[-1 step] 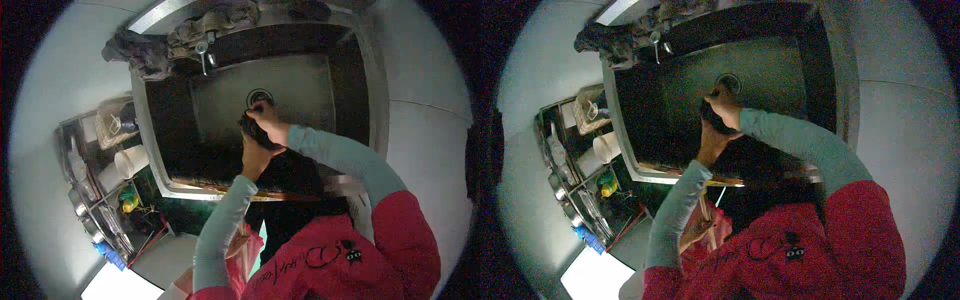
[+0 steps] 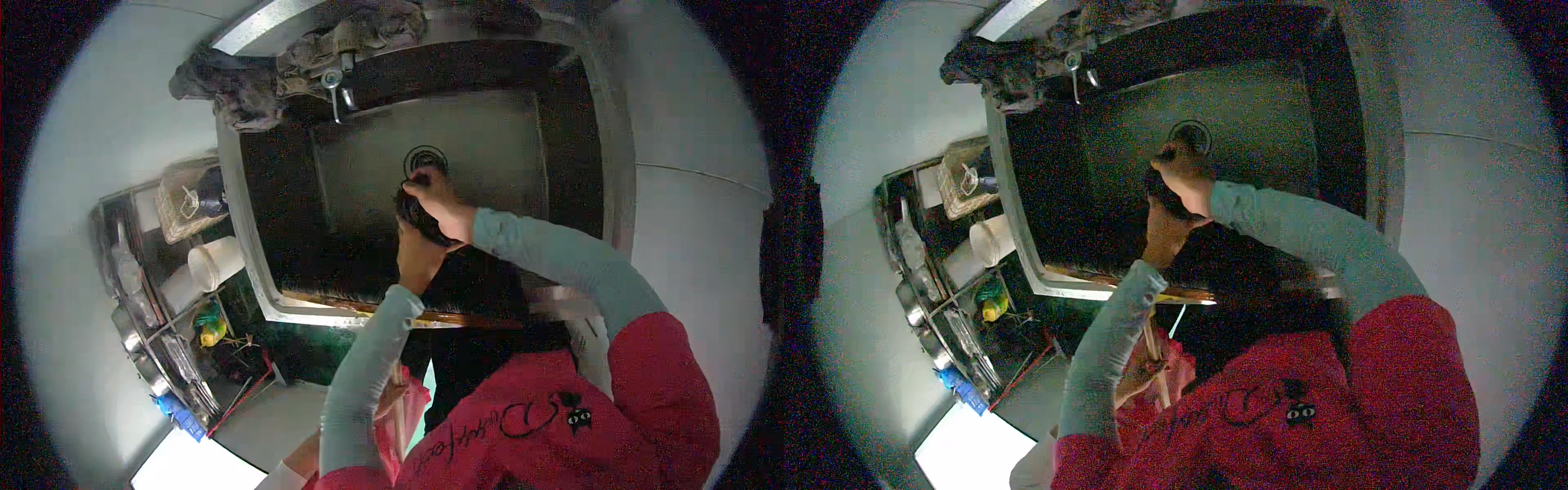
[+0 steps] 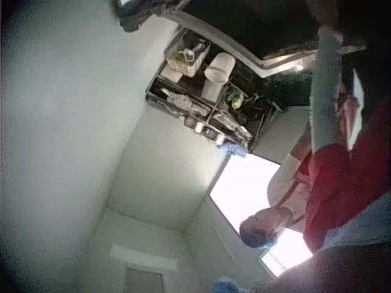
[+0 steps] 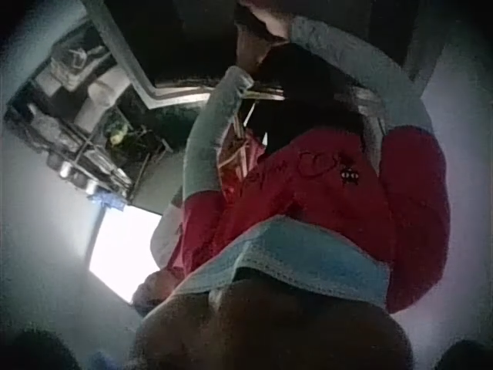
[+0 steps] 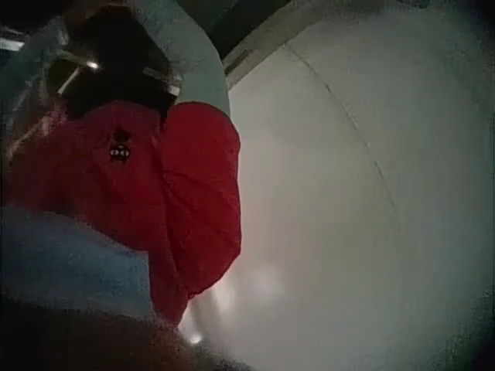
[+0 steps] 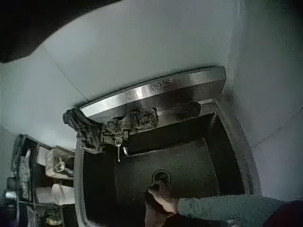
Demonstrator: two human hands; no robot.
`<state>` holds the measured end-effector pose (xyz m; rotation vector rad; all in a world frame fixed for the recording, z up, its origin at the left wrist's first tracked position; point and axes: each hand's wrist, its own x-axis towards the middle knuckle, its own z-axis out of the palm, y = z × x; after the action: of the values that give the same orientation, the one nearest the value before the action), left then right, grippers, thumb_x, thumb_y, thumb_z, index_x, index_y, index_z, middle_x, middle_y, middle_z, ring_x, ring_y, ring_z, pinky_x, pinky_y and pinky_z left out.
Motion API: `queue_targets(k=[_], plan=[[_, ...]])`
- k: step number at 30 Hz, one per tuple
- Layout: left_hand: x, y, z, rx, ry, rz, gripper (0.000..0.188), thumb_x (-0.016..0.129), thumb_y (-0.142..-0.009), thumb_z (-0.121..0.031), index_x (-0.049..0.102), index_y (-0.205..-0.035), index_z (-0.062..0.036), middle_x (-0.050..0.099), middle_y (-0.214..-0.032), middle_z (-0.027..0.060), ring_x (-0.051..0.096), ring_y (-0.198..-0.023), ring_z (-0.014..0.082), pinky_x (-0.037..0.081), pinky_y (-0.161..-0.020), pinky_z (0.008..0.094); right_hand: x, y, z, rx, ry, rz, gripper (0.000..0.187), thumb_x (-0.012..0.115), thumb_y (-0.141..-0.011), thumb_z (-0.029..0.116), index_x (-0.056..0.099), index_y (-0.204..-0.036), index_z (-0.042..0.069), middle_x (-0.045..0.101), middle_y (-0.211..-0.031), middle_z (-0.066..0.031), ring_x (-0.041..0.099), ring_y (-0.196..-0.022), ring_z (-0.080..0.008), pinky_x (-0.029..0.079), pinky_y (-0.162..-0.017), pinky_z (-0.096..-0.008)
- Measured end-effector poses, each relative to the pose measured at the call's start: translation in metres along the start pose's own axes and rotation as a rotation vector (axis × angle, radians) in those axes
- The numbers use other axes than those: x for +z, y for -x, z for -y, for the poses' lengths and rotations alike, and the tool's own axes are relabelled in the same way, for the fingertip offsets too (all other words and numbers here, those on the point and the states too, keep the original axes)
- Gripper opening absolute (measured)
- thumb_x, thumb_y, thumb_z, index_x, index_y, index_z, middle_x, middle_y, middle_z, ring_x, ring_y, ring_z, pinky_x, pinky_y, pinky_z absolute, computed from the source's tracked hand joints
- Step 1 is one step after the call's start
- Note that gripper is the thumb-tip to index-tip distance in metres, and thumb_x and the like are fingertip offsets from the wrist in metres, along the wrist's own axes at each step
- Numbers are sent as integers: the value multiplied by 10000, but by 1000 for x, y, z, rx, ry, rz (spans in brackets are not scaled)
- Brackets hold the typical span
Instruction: Cleaning a large metal basin and a scraper in a commercial sink.
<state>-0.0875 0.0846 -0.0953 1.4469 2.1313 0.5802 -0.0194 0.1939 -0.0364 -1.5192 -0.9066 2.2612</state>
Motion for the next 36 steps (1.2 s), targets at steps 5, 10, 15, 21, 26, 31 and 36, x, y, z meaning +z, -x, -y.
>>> queue_targets(k=[5, 10, 15, 21, 26, 31, 36], plan=[[-22, -2, -25, -262, 767, 25, 371, 595, -597, -51, 474, -936, 37, 549, -859, 114, 534, -728, 250, 433, -651, 309, -4, 20, 31, 47, -70, 235, 457, 541, -732, 255, 357, -1125, 112, 316, -1173, -144, 386, -1024, -229, 340, -827, -311], [-76, -8, -46, -779, 1187, 101, 269, 527, -587, 7, 523, -855, 33, 555, -833, 111, 545, -701, 239, 450, -617, 325, -69, -34, 20, -881, 674, 630, 578, 506, -750, 325, 226, -1224, 148, 241, -1245, -96, 290, -1123, -231, 248, -931, -338], [-90, -3, -62, -853, 1475, 179, 345, 534, -568, 9, 522, -913, 8, 553, -825, 107, 551, -695, 230, 462, -632, 341, -74, -54, -42, -509, -40, 523, 618, 501, -760, 319, 184, -1245, 103, 296, -1227, -63, 363, -1060, -187, 295, -885, -296], [-82, -5, -49, -853, 1383, 275, 280, 512, -625, -6, 519, -905, -27, 548, -867, 87, 526, -790, 210, 441, -690, 333, -23, -31, 4, -507, -1, 923, 595, 545, -728, 316, 283, -1198, 64, 332, -1199, -77, 342, -1070, -216, 263, -901, -293], [-67, -9, -43, -834, 1324, 380, 228, 495, -674, -19, 516, -898, -55, 545, -902, 69, 505, -870, 193, 423, -739, 326, -23, -49, -12, -990, 929, 573, 605, 647, -606, 325, 402, -1089, 56, 435, -1077, -98, 412, -982, -227, 297, -861, -293], [-32, -12, -43, -793, 1226, 251, 212, 471, -735, 1, 468, -945, -25, 528, -936, 114, 517, -849, 207, 468, -672, 323, -2, -16, 18, -549, 816, 544, 636, 685, -537, 350, 439, -1000, -10, 501, -960, -128, 479, -882, -237, 348, -806, -297], [-16, -3, -24, -432, 790, 163, 343, 544, -707, -127, 418, -1010, -26, 495, -1001, 93, 495, -873, 204, 407, -725, 317, 10, -26, 4, -446, 1143, 348, 533, 626, -586, 334, 471, -898, -70, 507, -893, -203, 498, -831, -284, 386, -723, -336]])
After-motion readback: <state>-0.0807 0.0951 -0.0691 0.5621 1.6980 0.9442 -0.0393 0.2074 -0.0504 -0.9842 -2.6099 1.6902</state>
